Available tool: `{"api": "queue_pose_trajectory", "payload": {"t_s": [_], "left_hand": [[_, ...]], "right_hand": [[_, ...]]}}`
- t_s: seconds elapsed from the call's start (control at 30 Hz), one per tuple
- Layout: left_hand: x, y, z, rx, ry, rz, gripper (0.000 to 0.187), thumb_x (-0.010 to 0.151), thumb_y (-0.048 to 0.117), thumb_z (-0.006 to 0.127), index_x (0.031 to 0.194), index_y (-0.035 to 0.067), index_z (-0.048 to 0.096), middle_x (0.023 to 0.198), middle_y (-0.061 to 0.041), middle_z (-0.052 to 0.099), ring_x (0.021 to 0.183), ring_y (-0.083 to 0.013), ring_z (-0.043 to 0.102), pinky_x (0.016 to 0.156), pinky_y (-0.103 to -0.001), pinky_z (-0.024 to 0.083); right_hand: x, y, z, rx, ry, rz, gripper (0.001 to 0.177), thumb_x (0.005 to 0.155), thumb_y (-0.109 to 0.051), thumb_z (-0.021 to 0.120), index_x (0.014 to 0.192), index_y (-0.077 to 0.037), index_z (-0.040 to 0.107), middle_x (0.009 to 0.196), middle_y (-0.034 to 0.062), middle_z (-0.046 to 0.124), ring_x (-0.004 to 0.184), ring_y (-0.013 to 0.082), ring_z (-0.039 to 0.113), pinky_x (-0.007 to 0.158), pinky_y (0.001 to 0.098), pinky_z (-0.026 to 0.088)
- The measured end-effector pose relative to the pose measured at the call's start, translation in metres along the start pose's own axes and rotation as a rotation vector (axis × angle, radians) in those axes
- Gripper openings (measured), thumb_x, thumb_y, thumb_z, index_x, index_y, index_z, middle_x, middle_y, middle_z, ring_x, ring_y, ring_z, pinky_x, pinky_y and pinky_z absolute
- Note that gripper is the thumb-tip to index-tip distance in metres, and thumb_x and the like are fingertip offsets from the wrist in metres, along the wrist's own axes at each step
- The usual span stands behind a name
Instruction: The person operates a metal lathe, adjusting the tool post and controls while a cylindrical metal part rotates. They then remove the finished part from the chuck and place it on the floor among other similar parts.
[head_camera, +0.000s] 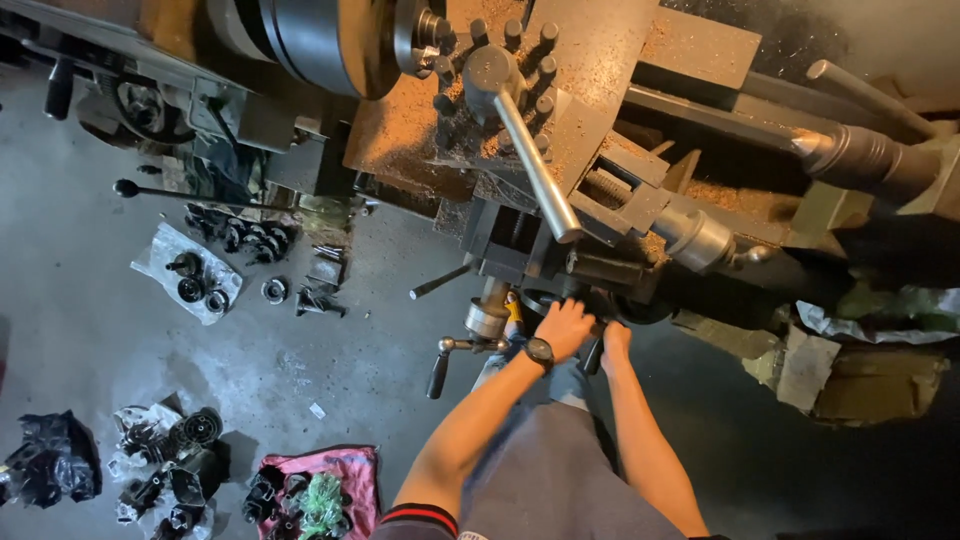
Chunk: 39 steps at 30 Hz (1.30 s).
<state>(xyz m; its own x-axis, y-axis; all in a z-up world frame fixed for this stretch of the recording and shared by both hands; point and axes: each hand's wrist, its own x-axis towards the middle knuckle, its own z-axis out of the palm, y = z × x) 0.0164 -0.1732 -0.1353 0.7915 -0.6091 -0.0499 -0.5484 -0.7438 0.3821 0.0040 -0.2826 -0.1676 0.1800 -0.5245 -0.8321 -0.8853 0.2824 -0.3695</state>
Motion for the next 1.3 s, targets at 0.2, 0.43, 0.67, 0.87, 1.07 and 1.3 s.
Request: {"api": "queue_pose_trajectory", "payload": {"t_s": [0.2, 0.43, 0.67, 0.87, 1.07, 1.3], "left_hand": [[-0.017, -0.062, 0.001, -0.102, -0.330, -0.044, 0.030, 0.078, 0.029, 0.062, 0.088, 0.001, 0.059, 0.086, -0.020, 0.059, 0.081, -0.0405, 0.057, 0.069, -0.049, 0.048], [-0.013, -0.049, -0.002, -0.095, -0.370, -0.017, 0.031, 0.083, 0.029, 0.054, 0.090, -0.001, 0.057, 0.085, -0.022, 0.060, 0.080, -0.0416, 0.060, 0.070, -0.050, 0.048], [-0.018, -0.024, 0.045, 0.040, -0.132, -0.058, 0.022, 0.079, 0.025, 0.058, 0.079, 0.003, 0.058, 0.074, -0.021, 0.057, 0.072, -0.0396, 0.056, 0.070, -0.049, 0.043], [-0.008, 0.005, 0.052, 0.124, -0.012, -0.124, 0.020, 0.073, 0.021, 0.059, 0.073, 0.001, 0.060, 0.072, -0.028, 0.056, 0.070, -0.0436, 0.053, 0.074, -0.060, 0.038], [-0.003, 0.020, 0.063, 0.121, 0.074, -0.119, 0.016, 0.073, 0.015, 0.055, 0.068, 0.000, 0.059, 0.066, -0.029, 0.053, 0.064, -0.0445, 0.050, 0.073, -0.061, 0.037], [0.004, -0.005, -0.010, -0.014, -0.111, 0.042, 0.025, 0.070, 0.027, 0.068, 0.081, 0.005, 0.061, 0.082, -0.018, 0.056, 0.078, -0.0354, 0.053, 0.071, -0.048, 0.041]], "right_hand": [[-0.013, -0.022, -0.008, -0.095, -0.035, 0.125, 0.048, 0.087, -0.010, 0.036, 0.129, 0.012, 0.036, 0.136, 0.0261, 0.035, 0.131, 0.0350, 0.028, 0.107, 0.0437, 0.027], [0.001, -0.009, -0.017, -0.143, -0.152, 0.057, 0.047, 0.090, -0.020, 0.040, 0.129, 0.007, 0.039, 0.136, 0.0190, 0.038, 0.130, 0.0324, 0.031, 0.107, 0.0417, 0.026], [0.166, 0.096, -0.006, 0.071, -0.097, 0.058, 0.038, 0.086, -0.036, 0.055, 0.096, 0.000, 0.052, 0.081, 0.0151, 0.046, 0.063, 0.0273, 0.044, 0.054, 0.0434, 0.037], [0.025, 0.017, -0.005, -0.107, 0.015, 0.068, 0.056, 0.086, -0.030, 0.047, 0.128, 0.006, 0.041, 0.133, 0.0244, 0.040, 0.125, 0.0366, 0.037, 0.094, 0.0565, 0.035], [0.014, 0.009, -0.001, -0.016, -0.034, 0.102, 0.056, 0.086, -0.027, 0.050, 0.128, 0.009, 0.039, 0.131, 0.0275, 0.037, 0.118, 0.0425, 0.039, 0.088, 0.0608, 0.037], [0.059, 0.031, 0.001, 0.161, -0.076, 0.185, 0.049, 0.082, -0.012, 0.048, 0.121, 0.015, 0.040, 0.121, 0.0324, 0.039, 0.102, 0.0492, 0.049, 0.083, 0.0544, 0.044]]}}
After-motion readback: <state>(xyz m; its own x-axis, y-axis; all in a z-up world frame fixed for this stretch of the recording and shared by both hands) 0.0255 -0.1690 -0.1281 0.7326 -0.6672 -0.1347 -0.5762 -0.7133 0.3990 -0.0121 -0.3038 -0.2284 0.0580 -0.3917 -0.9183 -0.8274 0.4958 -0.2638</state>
